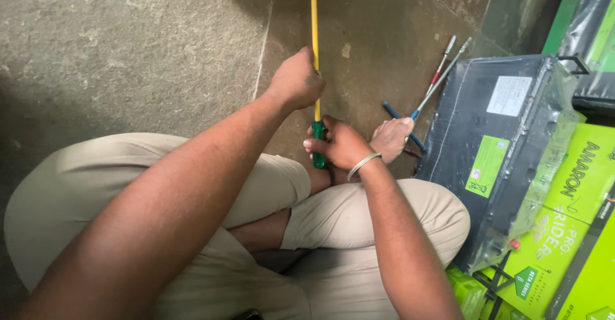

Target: The person sits on the floor and uses a screwdriver to tighten screws on a white electrical box. They repeatedly adjust the box and use the tool to secure it to the floor.

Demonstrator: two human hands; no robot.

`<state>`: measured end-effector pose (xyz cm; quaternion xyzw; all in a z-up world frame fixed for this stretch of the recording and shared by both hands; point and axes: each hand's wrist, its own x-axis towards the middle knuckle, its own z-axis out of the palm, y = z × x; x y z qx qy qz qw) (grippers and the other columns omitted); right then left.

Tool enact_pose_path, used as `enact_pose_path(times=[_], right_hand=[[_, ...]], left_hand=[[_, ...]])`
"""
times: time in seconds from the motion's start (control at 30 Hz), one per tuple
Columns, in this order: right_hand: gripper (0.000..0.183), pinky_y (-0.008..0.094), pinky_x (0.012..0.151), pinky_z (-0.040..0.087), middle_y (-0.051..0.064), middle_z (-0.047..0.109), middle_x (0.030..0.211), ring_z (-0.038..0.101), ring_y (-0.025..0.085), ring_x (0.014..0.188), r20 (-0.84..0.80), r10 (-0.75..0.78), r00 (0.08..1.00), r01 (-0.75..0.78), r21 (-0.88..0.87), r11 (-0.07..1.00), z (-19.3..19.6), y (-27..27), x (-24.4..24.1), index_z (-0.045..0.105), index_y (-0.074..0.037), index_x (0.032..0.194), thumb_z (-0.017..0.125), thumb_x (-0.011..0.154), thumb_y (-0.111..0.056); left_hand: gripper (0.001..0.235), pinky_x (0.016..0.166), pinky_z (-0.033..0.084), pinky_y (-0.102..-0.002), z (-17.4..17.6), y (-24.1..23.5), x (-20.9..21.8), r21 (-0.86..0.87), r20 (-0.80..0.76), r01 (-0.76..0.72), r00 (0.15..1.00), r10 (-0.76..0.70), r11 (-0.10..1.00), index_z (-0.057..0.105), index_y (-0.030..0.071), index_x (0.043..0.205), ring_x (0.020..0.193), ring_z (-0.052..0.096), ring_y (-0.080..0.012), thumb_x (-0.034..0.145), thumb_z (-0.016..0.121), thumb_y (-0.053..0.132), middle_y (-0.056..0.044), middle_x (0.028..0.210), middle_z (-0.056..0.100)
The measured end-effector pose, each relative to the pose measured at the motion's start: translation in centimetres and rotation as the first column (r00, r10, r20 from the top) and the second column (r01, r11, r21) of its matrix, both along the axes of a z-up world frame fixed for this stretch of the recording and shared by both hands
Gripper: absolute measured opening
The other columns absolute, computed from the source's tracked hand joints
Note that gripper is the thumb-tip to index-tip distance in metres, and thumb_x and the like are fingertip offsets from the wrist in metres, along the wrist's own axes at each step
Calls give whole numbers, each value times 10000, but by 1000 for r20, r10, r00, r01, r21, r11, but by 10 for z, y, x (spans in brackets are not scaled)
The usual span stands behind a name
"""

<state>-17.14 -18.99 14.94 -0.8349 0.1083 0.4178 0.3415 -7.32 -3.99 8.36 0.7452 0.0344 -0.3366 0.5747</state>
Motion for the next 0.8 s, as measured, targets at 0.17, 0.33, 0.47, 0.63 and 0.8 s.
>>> enact_pose_path(times=[0.17,0.33,0.47,0.63,0.8], right_hand=[[325,313,665,591,63,726,840,757,139,743,-30,-42,999,42,4,999,-6,-2,0,596,-33,1024,758,864,-265],[330,318,673,566,77,720,843,735,167,740,-5,56,998,-57,-87,995,-6,-1,5,624,-26,1037,784,868,-261],[335,338,685,546,99,725,863,696,222,751,98,214,972,-194,-183,964,-4,-1,5,642,-10,1031,827,867,-235],[304,316,696,584,77,744,859,773,169,792,24,52,998,-50,-84,995,-3,2,6,615,-16,1030,768,878,-230],[308,314,689,589,79,737,863,770,164,784,27,27,999,-26,-65,998,-4,3,4,605,-10,1036,767,881,-222]], left_hand=[[461,913,516,-495,-5,0,1,62,141,1,990,-10,998,530,7,1231,1088,647,-457,789,644,70,-279,1083,690],[506,917,526,-483,-1,5,4,85,103,8,995,-17,996,508,9,1261,1088,659,-446,776,648,43,-277,1079,694],[519,913,528,-477,2,6,4,87,98,9,995,-18,996,504,2,1275,1081,664,-436,776,647,34,-274,1073,695],[518,922,532,-467,1,7,4,83,115,3,993,-12,997,509,-6,1291,1088,672,-423,790,637,28,-270,1085,698],[543,934,519,-471,-1,6,4,76,132,-18,991,8,997,505,7,1322,1108,655,-428,794,631,32,-267,1113,690]])
